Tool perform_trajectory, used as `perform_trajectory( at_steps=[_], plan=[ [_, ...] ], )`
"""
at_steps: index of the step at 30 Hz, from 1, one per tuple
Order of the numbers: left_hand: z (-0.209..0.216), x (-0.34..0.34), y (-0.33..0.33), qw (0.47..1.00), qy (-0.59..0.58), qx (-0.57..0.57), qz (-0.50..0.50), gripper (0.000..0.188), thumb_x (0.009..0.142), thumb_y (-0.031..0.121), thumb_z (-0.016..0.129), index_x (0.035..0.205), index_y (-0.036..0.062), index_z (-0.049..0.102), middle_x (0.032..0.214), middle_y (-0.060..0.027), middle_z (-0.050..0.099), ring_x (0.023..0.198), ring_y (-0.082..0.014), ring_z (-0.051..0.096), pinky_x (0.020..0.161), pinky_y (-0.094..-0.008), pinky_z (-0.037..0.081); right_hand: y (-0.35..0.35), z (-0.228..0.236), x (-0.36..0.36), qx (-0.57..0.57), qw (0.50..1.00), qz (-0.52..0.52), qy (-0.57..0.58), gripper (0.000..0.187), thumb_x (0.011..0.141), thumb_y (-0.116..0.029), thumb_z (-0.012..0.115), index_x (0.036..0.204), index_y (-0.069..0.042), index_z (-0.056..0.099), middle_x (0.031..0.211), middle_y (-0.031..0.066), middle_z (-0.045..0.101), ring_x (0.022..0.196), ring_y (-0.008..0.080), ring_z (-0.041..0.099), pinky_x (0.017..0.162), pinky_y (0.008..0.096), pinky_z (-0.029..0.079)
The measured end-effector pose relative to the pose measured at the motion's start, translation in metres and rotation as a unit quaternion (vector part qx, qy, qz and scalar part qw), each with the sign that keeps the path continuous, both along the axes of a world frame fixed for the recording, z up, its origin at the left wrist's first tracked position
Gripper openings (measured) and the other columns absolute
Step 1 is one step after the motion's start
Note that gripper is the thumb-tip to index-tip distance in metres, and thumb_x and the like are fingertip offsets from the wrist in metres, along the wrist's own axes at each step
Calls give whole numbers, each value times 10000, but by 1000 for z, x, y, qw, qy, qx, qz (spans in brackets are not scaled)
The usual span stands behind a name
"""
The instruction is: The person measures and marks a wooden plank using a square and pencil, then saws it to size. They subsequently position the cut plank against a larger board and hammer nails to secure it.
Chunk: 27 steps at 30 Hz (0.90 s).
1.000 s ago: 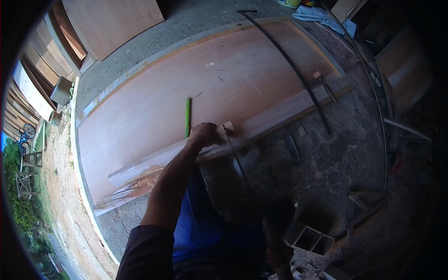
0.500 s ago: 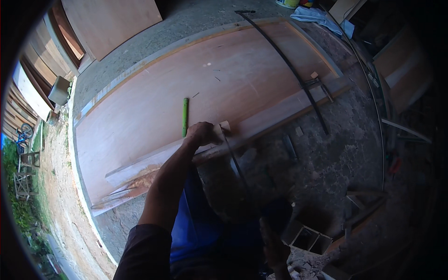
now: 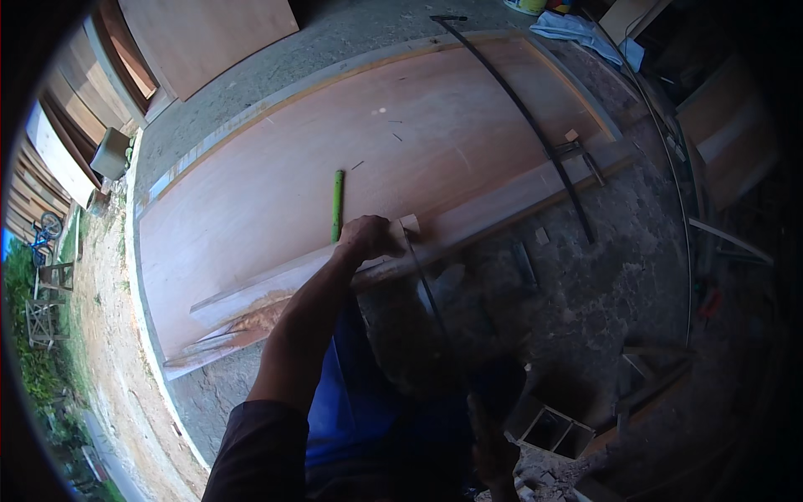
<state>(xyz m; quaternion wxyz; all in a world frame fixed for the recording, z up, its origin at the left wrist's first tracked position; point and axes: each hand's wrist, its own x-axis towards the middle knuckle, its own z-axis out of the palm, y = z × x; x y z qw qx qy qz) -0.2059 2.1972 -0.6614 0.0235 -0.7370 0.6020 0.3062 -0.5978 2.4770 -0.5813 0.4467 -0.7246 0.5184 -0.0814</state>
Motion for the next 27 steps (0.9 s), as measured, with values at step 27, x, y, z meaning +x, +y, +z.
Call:
perform_trajectory(
  at_steps=[27],
  plan=[
    [-3, 15, -5, 1000, 8, 28, 10, 674, 569, 542, 823, 1065, 93, 743, 1039, -128, 740, 1002, -303, 708, 856, -436, 550, -55, -26, 41, -177, 978, -27, -104, 564, 892, -107, 642, 1441, -48, 525, 1332, 195, 637, 883, 351, 727, 707, 383, 567]
  ],
)
